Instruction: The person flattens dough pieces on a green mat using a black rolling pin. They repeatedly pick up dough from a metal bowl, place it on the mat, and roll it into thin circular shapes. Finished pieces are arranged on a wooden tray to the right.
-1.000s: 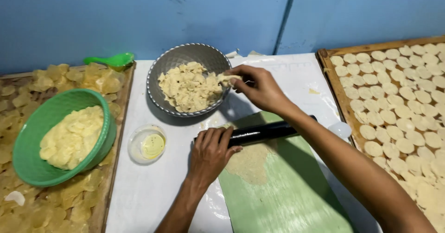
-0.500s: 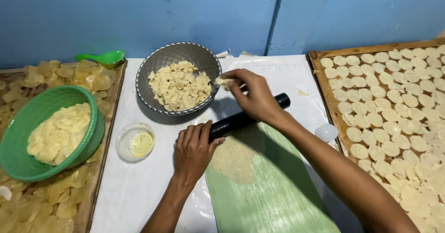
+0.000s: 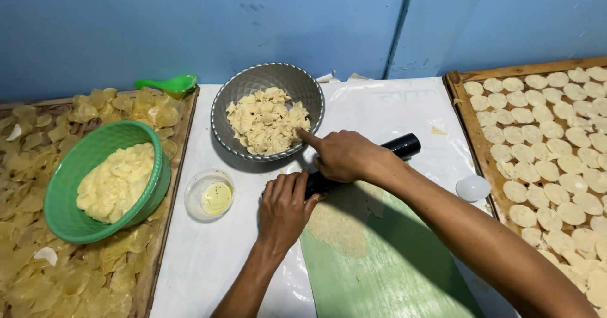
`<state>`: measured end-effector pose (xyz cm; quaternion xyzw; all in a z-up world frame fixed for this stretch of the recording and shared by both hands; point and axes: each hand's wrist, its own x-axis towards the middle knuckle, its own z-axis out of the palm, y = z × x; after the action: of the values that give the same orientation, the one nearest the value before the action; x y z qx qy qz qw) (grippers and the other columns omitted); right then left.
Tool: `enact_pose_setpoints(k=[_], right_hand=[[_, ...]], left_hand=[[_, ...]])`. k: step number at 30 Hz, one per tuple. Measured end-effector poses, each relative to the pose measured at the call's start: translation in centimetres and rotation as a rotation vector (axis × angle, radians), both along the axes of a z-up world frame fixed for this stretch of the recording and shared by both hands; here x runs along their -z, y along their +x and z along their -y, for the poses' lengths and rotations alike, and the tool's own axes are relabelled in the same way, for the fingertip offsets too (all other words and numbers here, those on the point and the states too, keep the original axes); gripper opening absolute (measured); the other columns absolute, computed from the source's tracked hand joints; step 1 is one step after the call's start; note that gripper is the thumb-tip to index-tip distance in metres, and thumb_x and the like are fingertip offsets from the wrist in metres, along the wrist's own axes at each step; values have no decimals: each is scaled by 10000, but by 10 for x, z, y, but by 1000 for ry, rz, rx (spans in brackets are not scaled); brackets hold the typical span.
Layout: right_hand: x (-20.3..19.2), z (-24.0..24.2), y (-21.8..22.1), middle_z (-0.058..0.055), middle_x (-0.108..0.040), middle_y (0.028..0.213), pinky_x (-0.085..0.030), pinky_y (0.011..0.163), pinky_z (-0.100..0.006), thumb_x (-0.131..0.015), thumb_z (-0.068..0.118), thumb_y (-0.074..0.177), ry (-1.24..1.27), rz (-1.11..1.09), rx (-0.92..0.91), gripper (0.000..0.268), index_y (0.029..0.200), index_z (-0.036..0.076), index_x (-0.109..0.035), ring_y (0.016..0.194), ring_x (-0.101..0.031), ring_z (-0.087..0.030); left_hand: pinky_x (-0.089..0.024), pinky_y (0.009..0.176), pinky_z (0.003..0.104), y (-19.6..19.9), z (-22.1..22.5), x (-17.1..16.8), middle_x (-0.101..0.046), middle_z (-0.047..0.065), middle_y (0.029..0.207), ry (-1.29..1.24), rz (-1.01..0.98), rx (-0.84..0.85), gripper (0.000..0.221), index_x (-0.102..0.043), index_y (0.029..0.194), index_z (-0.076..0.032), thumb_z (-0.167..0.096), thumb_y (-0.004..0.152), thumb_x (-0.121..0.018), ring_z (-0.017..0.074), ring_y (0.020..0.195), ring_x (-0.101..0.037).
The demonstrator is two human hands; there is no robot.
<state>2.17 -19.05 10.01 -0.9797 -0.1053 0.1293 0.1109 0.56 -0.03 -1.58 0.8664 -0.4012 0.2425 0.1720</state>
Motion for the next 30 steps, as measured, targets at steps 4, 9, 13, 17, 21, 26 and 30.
enact_pose_setpoints(k=[4,9,13,17,21,26,30], right_hand=[[18,3,2,-254,-753,906,-592,721,-536,-522,255,939,-183,-11,22,781,1638,117,-200,839,-753,-457],[30,-14,-13,-260,-756,916,-598,695,-511,-478,191,969,-282,114,-58,749,1653,108,-185,844,-764,-441],[2,-24,-32,-274,-740,1046,-577,806,-550,-497,173,963,-143,13,-170,813,1683,208,-121,951,-730,-497],[-17,-27,-33,-320,-721,1093,-544,879,-601,-513,177,966,68,-72,-189,796,1667,177,-136,1013,-691,-553],[-6,-17,-22,-318,-723,1104,-526,917,-633,-540,246,933,306,-119,-89,832,1639,102,-124,1057,-674,-552],[19,21,-28,-229,-771,983,-596,741,-544,-602,200,914,619,167,29,499,1377,40,-508,866,-752,-433],[26,63,-66,-127,-769,1002,-601,821,-463,-723,232,925,592,384,248,222,1104,100,-720,942,-748,-356]], left_hand=[[-514,851,391,-4,1,-6,-669,115,1028,-25,-1,3,508,-654,1252,-25,-427,945,-703,258,995,-655],[-516,871,391,-1,-2,5,-674,109,1038,14,-2,3,495,-657,1224,-33,-291,834,-820,256,1011,-654],[-514,883,417,2,-4,18,-670,158,971,52,2,16,426,-689,1037,18,-85,663,-864,309,991,-652],[-501,903,420,7,-5,34,-659,156,896,59,28,17,346,-707,916,1,-32,597,-835,317,978,-641],[-508,878,413,-3,-4,7,-662,155,949,-2,30,25,264,-711,849,15,-63,627,-831,303,993,-643],[-517,843,400,-5,-2,-4,-687,142,1024,-24,-20,1,475,-680,1164,0,-311,838,-832,274,984,-668],[-524,822,397,-6,0,-2,-692,127,1021,-68,-12,-4,580,-673,1242,-4,-484,919,-706,270,971,-669]])
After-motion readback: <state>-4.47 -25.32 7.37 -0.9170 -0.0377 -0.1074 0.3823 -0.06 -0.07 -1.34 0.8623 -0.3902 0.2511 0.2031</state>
